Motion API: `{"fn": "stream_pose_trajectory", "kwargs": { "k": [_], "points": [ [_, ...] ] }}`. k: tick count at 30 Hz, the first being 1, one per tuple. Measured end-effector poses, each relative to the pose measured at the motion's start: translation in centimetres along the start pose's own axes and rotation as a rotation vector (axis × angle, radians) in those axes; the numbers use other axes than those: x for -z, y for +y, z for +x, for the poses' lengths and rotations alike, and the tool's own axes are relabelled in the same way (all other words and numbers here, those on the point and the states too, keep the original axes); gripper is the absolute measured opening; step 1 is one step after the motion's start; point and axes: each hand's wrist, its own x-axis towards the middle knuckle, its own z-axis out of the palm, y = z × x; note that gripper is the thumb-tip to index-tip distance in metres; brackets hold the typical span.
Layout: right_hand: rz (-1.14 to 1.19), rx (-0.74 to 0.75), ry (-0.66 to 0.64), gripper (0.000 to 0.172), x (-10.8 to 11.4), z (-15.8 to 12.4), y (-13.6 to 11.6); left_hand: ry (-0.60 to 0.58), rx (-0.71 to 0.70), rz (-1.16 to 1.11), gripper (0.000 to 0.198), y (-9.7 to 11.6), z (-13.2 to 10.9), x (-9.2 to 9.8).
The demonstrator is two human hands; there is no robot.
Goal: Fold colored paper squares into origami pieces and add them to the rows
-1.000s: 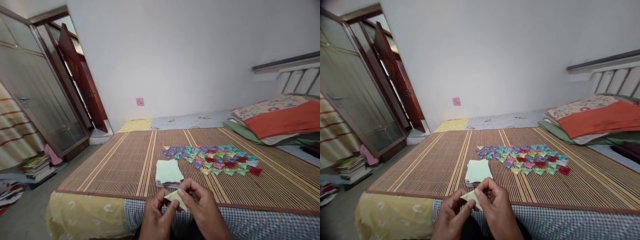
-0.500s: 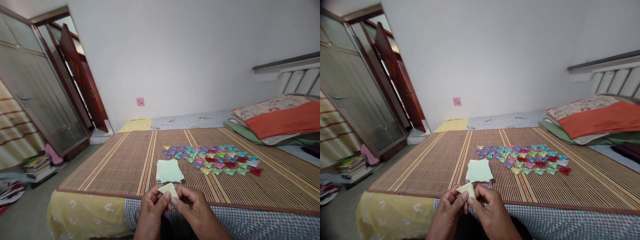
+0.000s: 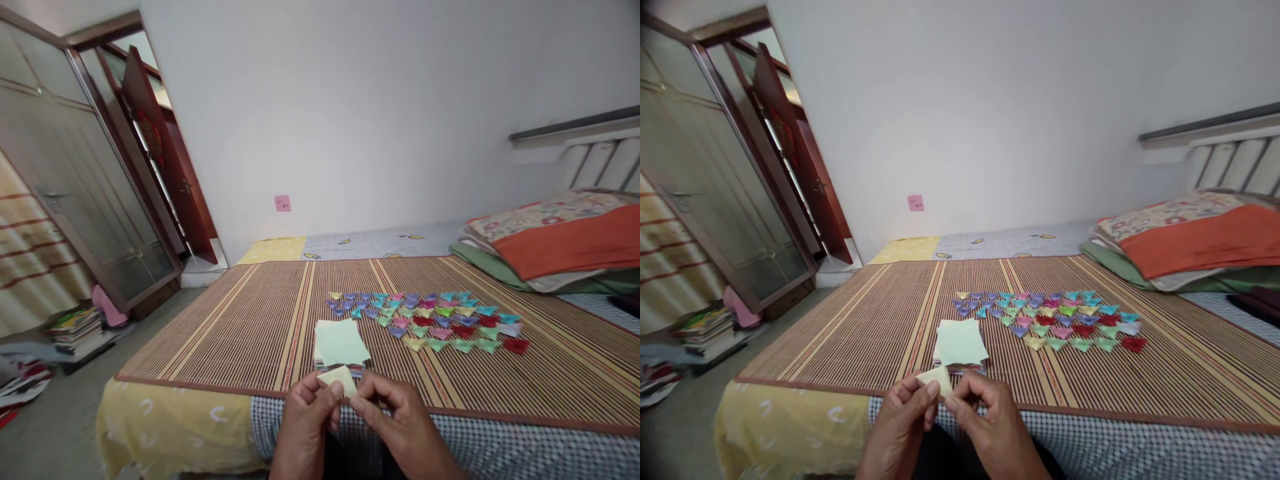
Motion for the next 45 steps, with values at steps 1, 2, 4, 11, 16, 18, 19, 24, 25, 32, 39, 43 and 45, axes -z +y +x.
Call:
{"fn": "stream_pose_trajectory", "kwargs": {
  "k": [1,2,4,11,16,18,19,24,25,32,39,43,45],
  "points": [
    [0.004,-0.002,-0.012,0.038,0.2,0.1,-0.1,-0.007,-0.016,0.030,0.039,-0.1,0.0,0.1],
    [0.015,-0.002,-0.026,0.034,0.4,0.2,-0.4,-0.019,-0.033,0.069,0.038,-0.1,0.0,0.2],
    [0.046,-0.006,-0.046,0.027,0.5,0.4,-1.0,-0.056,-0.056,0.160,0.039,0.0,-0.1,0.2],
    [-0.004,0.074,0.116,0.033,-0.1,0.8,-2.1,-0.047,-0.179,0.360,0.040,-0.3,-0.8,-0.6],
    [-0.047,0.090,0.138,0.035,-0.5,0.6,-1.4,0.026,-0.286,0.426,0.047,-0.1,-0.9,-0.6],
    [0.005,0.073,0.120,0.036,-0.5,0.7,-1.1,0.020,-0.287,0.435,0.047,0.1,-0.8,-0.4],
    [0.052,0.050,0.099,0.036,-0.5,0.9,-1.0,0.007,-0.271,0.425,0.047,0.2,-0.7,-0.3],
    [0.277,-0.084,0.026,0.042,-0.3,2.5,-0.2,-0.110,-0.138,0.343,0.047,0.5,0.8,0.4],
    [0.302,-0.093,0.031,0.042,-0.3,3.0,0.0,-0.117,-0.135,0.330,0.045,0.5,1.2,0.4],
    [0.414,-0.072,0.100,0.040,0.3,7.5,1.5,-0.093,-0.182,0.316,0.035,0.4,5.7,-0.3],
    [0.364,-0.072,0.119,0.042,2.3,12.5,4.6,-0.091,-0.198,0.421,0.049,0.2,12.3,-0.9],
    [0.176,0.000,0.210,0.041,3.2,14.8,6.7,-0.062,-0.268,0.492,0.048,-0.7,16.1,-1.0],
    [0.187,-0.012,0.196,0.042,3.5,15.6,7.6,-0.069,-0.275,0.504,0.049,-1.2,17.5,-1.0]
  ]
}}
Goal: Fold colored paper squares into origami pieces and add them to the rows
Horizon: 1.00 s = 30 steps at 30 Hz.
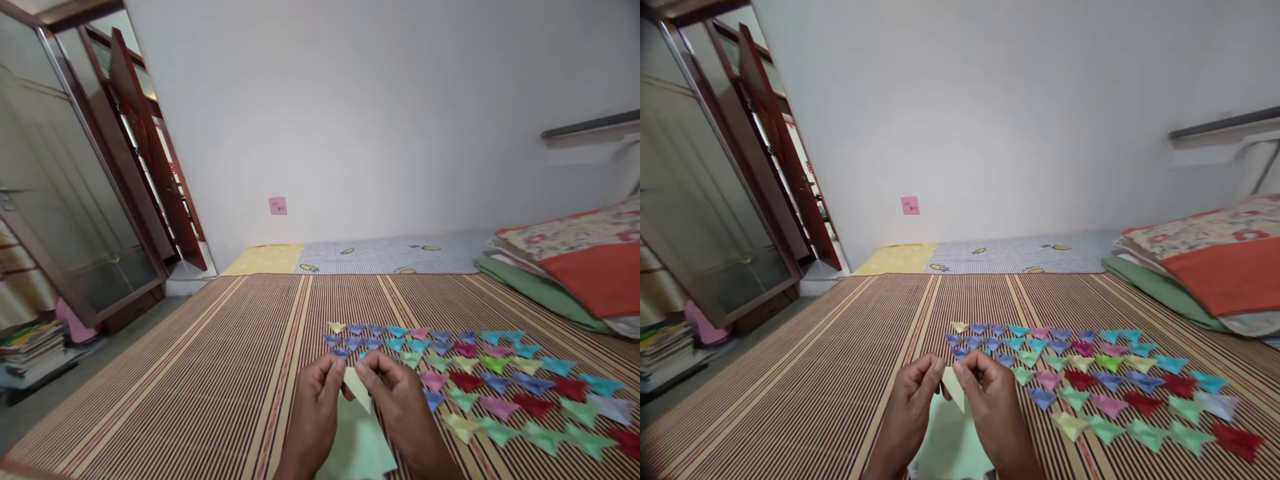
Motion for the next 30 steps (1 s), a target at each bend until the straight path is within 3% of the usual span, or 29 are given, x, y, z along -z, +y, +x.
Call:
{"fn": "stream_pose_trajectory", "kwargs": {
  "k": [5,8,15,22,26,30],
  "points": [
    [0.211,-0.084,0.050,0.039,0.5,0.9,2.3,-0.082,0.002,-0.136,0.052,-1.6,1.4,0.0],
    [0.443,-0.159,0.057,0.035,0.1,0.9,3.6,-0.128,0.020,-0.231,0.039,-2.5,1.4,0.0],
    [0.632,-0.256,0.106,0.037,-2.1,1.4,3.8,-0.041,0.062,-0.343,0.032,-4.3,1.1,-0.1],
    [0.650,-0.287,0.128,0.041,-2.8,1.7,4.4,0.023,0.072,-0.348,0.032,-4.6,1.2,0.2],
    [0.537,-0.229,0.124,0.040,-2.8,1.5,4.3,0.154,0.067,-0.318,0.023,-4.6,0.7,-0.6],
    [0.396,-0.197,0.109,0.040,-2.7,1.4,3.9,0.161,0.051,-0.171,0.040,-4.5,0.1,-1.3]
  ]
}}
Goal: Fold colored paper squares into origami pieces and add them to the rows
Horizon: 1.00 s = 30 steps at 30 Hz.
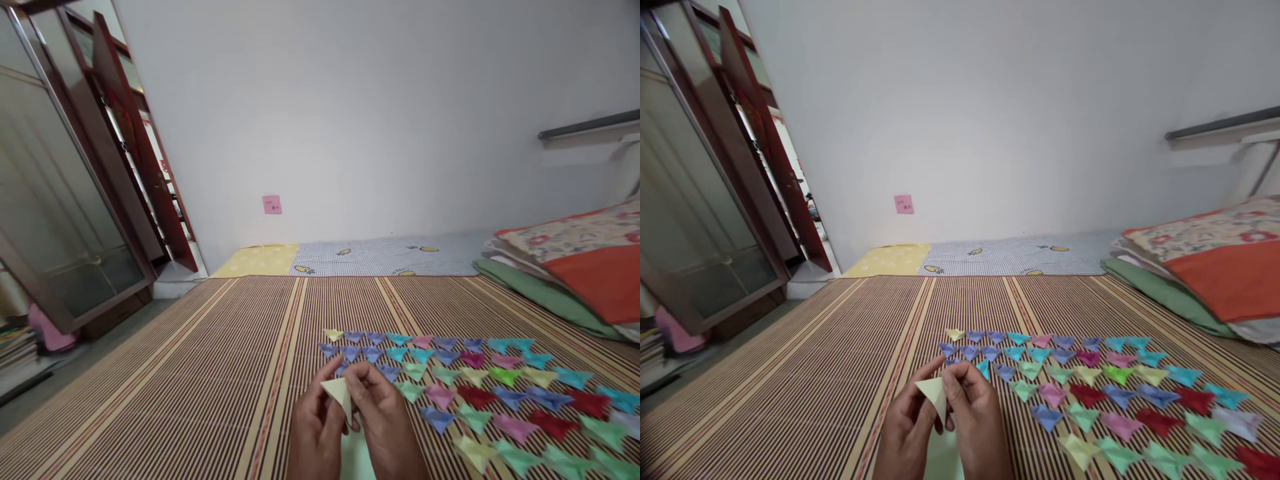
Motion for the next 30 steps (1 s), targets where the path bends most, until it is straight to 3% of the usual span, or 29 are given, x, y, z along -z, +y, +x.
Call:
{"fn": "stream_pose_trajectory", "kwargs": {
  "k": [3,8,11,13,20,24,30],
  "points": [
    [-0.067,0.051,0.018,0.039,0.3,0.0,-0.1,-0.009,-0.048,0.116,0.038,0.2,-0.2,0.0],
    [-0.429,0.320,0.047,0.020,1.1,-0.3,-0.7,0.135,-0.179,0.285,0.036,0.3,0.3,0.8],
    [-0.636,0.442,-0.025,0.007,0.9,-0.7,-1.1,0.121,-0.248,0.315,0.038,0.2,0.4,1.3],
    [-0.667,0.521,-0.034,0.010,0.6,-0.9,-1.3,0.089,-0.249,0.269,0.036,0.3,0.4,1.4],
    [-0.525,0.605,0.023,0.016,0.5,-0.9,-1.4,-0.164,-0.062,0.003,0.038,1.1,0.4,1.9],
    [-0.543,0.611,0.047,0.016,0.6,-0.8,-1.1,-0.088,0.009,-0.134,0.063,1.3,0.2,1.8],
    [-0.686,0.747,0.083,0.018,0.6,-0.7,-0.9,0.028,0.143,-0.242,0.047,1.2,0.5,1.3]
  ]
}}
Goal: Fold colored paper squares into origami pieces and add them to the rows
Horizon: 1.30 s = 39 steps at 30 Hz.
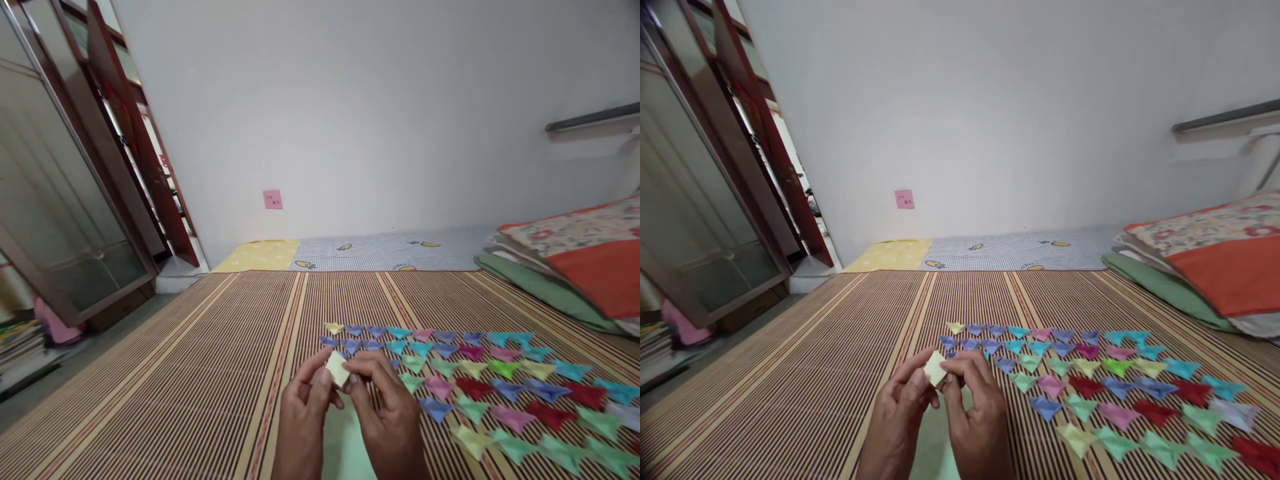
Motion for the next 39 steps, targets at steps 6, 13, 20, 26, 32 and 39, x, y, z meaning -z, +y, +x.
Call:
{"fn": "stream_pose_trajectory", "kwargs": {
  "k": [6,13,20,26,32,39],
  "points": [
    [0.052,-0.067,-0.056,0.013,0.5,0.1,0.4,0.066,0.025,-0.018,0.036,-0.4,0.6,-0.1],
    [0.157,-0.332,-0.168,0.018,0.9,0.5,0.5,0.009,-0.085,0.221,0.039,-1.1,0.1,-0.3],
    [0.541,-0.605,-0.191,0.031,1.0,0.3,0.7,-0.237,0.053,0.296,0.029,-0.4,-0.1,-0.7],
    [0.752,-0.719,-0.182,0.035,0.6,0.3,1.3,-0.288,0.070,0.353,0.036,0.3,-0.3,-0.5],
    [0.706,-0.715,-0.253,0.033,1.1,0.6,1.1,-0.332,0.004,0.343,0.044,1.6,-0.2,-0.2],
    [0.629,-0.675,-0.249,0.027,1.0,0.6,0.7,-0.240,0.022,0.315,0.032,0.8,0.2,0.4]
  ]
}}
